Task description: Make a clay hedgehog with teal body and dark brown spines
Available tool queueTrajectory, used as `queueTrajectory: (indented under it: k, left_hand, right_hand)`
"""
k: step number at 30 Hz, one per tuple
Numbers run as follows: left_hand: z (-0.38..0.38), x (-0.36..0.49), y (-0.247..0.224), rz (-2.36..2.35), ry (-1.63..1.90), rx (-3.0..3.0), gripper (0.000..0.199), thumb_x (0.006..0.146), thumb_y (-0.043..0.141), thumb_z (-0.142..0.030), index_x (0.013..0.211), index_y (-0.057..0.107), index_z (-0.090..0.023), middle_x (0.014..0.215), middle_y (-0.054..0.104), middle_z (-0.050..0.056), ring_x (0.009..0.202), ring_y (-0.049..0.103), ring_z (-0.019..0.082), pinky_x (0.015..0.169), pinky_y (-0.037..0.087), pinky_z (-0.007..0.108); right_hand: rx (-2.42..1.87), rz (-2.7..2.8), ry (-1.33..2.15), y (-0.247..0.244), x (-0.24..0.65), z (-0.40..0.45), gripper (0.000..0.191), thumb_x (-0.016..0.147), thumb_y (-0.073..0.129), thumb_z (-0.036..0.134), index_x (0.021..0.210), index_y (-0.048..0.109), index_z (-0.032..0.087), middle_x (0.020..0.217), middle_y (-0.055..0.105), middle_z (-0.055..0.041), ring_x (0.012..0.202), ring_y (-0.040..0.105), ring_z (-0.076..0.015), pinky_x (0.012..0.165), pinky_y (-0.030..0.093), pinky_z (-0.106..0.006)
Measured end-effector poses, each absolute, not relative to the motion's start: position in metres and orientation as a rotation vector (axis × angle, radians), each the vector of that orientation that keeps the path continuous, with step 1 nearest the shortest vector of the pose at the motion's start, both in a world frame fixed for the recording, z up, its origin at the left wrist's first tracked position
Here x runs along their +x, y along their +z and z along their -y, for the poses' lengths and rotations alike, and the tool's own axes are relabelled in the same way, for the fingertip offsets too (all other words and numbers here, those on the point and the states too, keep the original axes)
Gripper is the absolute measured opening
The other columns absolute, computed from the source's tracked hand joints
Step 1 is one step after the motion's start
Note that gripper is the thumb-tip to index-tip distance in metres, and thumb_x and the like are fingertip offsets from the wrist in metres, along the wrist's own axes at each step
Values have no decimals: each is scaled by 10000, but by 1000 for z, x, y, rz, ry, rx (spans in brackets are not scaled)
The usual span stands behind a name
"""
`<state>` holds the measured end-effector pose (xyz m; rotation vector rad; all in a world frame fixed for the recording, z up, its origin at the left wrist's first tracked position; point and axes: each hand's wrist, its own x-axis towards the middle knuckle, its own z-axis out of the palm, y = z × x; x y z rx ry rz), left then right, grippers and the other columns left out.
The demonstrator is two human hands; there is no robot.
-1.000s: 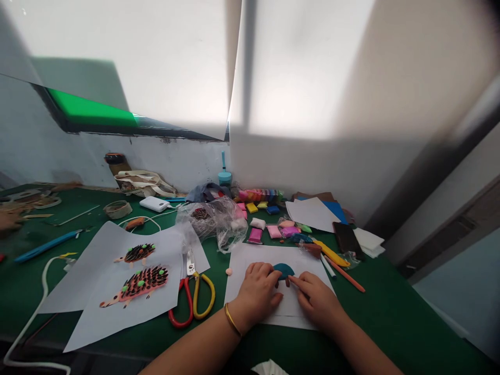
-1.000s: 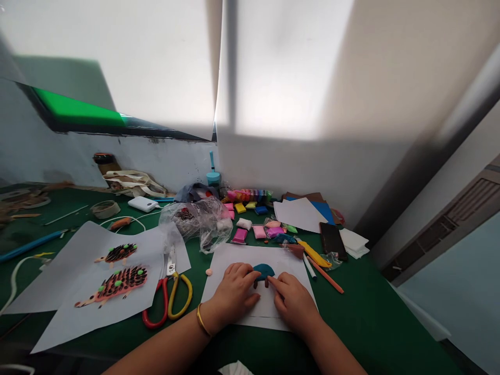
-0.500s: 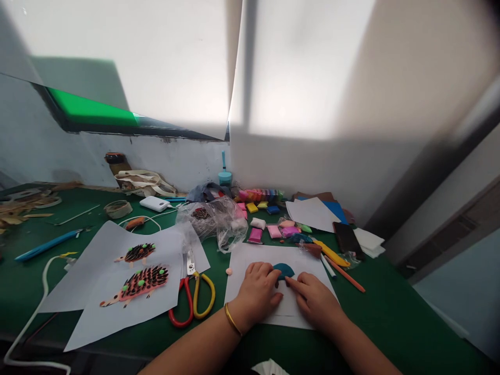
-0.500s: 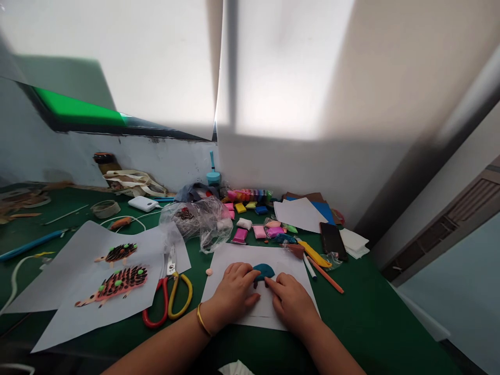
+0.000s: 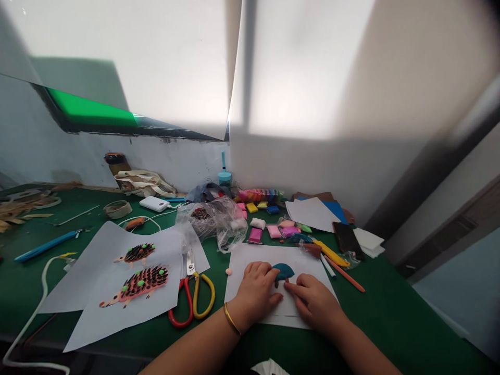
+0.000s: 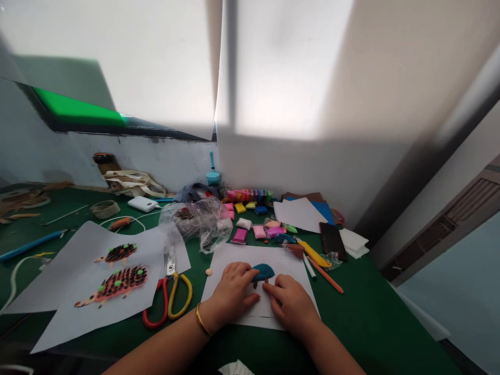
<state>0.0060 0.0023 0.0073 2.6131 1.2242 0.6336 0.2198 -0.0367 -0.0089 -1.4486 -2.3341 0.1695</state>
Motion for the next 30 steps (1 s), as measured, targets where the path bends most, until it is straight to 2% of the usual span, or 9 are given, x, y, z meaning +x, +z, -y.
queueTrajectory:
  k: [4,8,14,19,22,25,28,30]
  left_hand:
    - [-4,-2,6,-1239,667,2594,643,679,794,-428,1253,548,-276,1188,560,49,1139,487,269,1051,342,458]
    - [-5,-11,2,-1237,687,2582,748,613,842,-448,1268,532,-261,1233,569,48,1168,494,269,1108,290,491]
    - [-7,-14,-4,-1252,642,2556,829,623,825,-477,1341,473,-260,1310,546,77,1241,480,287,1141,239,541]
    - [-8,-13,-4,-1251,644,2549,844,611,833,-485,1341,475,-257,1311,548,82,1249,476,293,1147,215,568]
    - [-7,-13,-2,-1247,671,2559,790,610,841,-469,1296,509,-263,1277,562,68,1236,485,282,1153,204,568]
    - [-3,-13,3,-1215,681,2615,622,640,832,-452,1185,583,-284,1267,564,51,1256,463,278,1167,158,568]
    - [3,-12,5,-1150,646,2698,427,713,789,-429,1085,633,-287,1282,562,39,1279,439,272,1177,103,571]
    - [8,-11,3,-1128,620,2731,377,782,732,-402,1124,630,-278,1296,562,44,1283,436,266,1178,107,566]
  right_hand:
    - [-1430,2339,178,-8,216,37,445,871,497,186,1297,602,259,962,599,-82,877,554,-216,773,463,-351]
    - [-1383,2362,218,-5,206,37,441,867,501,180,1289,603,260,1003,604,-85,909,559,-217,807,463,-355]
    - [-1378,2393,235,-1,200,35,345,919,491,266,1229,640,284,977,606,-66,882,562,-203,796,453,-340]
    - [-1367,2420,212,-1,200,36,367,915,493,259,1255,625,295,974,602,-67,887,560,-206,788,451,-340]
    - [-1363,2413,243,-2,201,37,367,912,481,236,1236,640,300,975,605,-68,893,563,-207,800,460,-345]
    - [-1380,2334,329,-2,204,37,411,893,486,219,1281,611,269,1038,613,-82,944,570,-217,839,476,-356]
    - [-1426,2235,466,-2,207,39,404,909,465,250,1289,601,240,1067,610,-94,986,571,-228,877,486,-370]
    - [-1463,2170,547,-3,204,42,397,933,428,270,1289,599,232,1053,606,-96,986,574,-227,887,488,-372]
